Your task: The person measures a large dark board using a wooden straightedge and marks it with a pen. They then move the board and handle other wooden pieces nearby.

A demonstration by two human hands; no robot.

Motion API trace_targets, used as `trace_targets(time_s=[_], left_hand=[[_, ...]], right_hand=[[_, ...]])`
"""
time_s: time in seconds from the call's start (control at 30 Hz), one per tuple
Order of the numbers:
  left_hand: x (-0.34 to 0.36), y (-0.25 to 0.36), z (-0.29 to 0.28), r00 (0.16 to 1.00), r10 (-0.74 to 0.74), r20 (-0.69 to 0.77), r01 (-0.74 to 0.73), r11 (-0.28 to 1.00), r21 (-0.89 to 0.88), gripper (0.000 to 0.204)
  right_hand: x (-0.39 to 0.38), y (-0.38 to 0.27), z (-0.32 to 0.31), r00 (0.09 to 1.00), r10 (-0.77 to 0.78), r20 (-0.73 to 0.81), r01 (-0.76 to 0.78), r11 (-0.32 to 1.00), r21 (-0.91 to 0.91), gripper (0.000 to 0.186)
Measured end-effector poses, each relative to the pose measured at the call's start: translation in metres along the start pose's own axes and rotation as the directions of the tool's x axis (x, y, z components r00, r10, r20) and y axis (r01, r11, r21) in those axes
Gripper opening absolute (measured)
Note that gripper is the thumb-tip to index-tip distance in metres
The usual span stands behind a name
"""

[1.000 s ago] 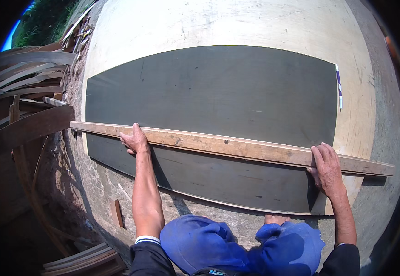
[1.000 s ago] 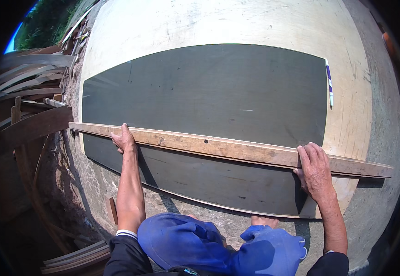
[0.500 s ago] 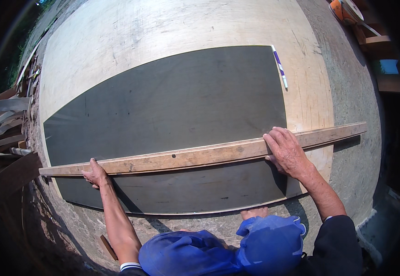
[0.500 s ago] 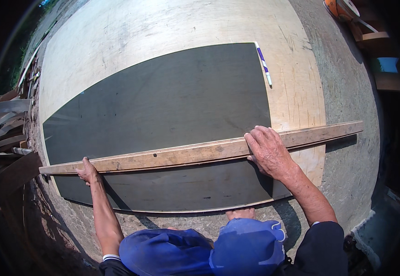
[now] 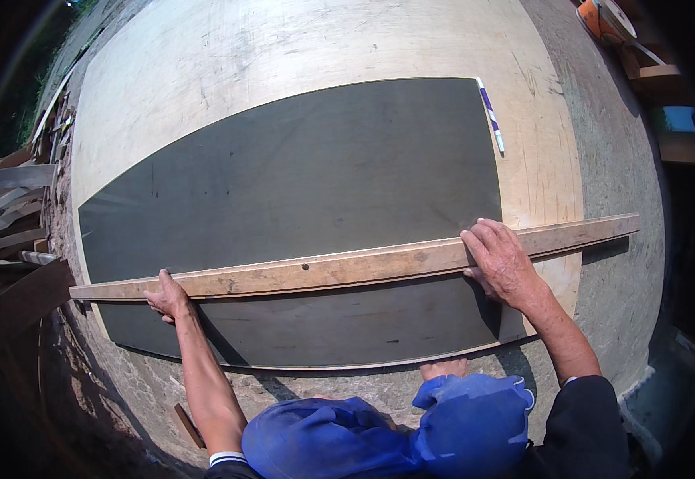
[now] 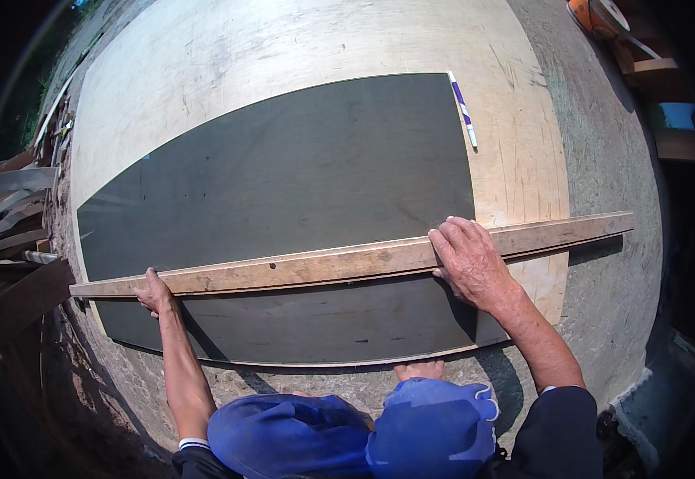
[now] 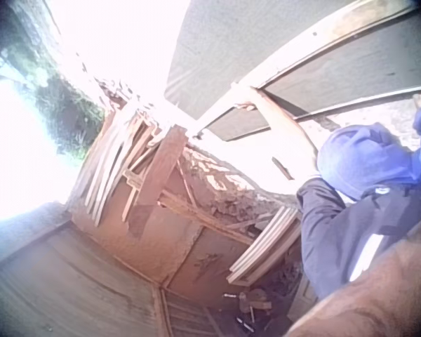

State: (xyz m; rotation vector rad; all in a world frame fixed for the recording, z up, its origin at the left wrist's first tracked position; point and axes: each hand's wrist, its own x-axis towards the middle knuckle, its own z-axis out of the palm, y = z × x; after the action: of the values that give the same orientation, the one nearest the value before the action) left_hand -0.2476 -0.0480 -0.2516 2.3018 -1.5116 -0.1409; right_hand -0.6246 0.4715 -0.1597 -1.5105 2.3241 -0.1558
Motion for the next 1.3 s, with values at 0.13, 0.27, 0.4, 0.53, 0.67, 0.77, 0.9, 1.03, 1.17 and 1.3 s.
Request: trace_targets(time_s=[0.13,0.27,0.4,0.53,0.67,0.77,0.9,1.03,1.17,1.3], left_hand=[[0.001,-0.002,0.000,1.000,0.002,0.023,-0.002,1.000,-0.010,0.104],[0.001,-0.002,-0.001,1.000,0.004,0.027,-0.004,1.000,-0.012,0.104],[-0.003,0.002,-0.004,0.999,-0.003,0.033,0.003,1.000,-0.019,0.103],[-0.008,0.007,-0.008,0.998,-0.011,0.062,0.014,0.999,-0.033,0.102],[-0.010,0.009,-0.010,0.999,-0.026,0.040,0.027,0.999,-0.023,0.102],[-0.013,0.011,-0.011,1.000,-0.014,0.014,0.014,0.998,-0.056,0.104],[-0.017,0.014,-0.011,0.998,-0.060,0.021,0.063,0.987,-0.148,0.103],[-0.020,0.017,-0.014,0.997,-0.072,0.024,0.075,0.982,-0.172,0.103],[-0.020,0.017,-0.014,0.997,-0.071,0.034,0.075,0.983,-0.165,0.103],[-0.018,0.014,-0.013,0.997,-0.061,0.047,0.067,0.987,-0.145,0.103]], right_hand=[[0.000,0.000,-0.001,1.000,-0.002,-0.009,0.002,1.000,0.006,0.072],[0.001,-0.001,-0.002,1.000,0.005,-0.011,-0.005,1.000,0.004,0.072],[0.001,-0.002,-0.002,1.000,0.016,0.002,-0.016,1.000,-0.004,0.072],[-0.001,0.000,-0.001,1.000,0.014,-0.002,-0.014,1.000,-0.003,0.073],[0.000,-0.003,0.000,1.000,0.026,-0.004,-0.026,1.000,0.002,0.074],[0.001,-0.009,0.001,0.996,0.085,-0.001,-0.085,0.995,0.046,0.076],[-0.001,-0.008,0.005,0.995,0.095,0.007,-0.095,0.995,0.034,0.076],[-0.003,-0.004,0.009,0.996,0.086,-0.001,-0.086,0.996,0.026,0.076],[-0.003,-0.003,0.010,0.996,0.087,-0.001,-0.087,0.996,0.015,0.075],[-0.002,-0.004,0.008,0.997,0.078,-0.010,-0.078,0.997,0.021,0.075]])
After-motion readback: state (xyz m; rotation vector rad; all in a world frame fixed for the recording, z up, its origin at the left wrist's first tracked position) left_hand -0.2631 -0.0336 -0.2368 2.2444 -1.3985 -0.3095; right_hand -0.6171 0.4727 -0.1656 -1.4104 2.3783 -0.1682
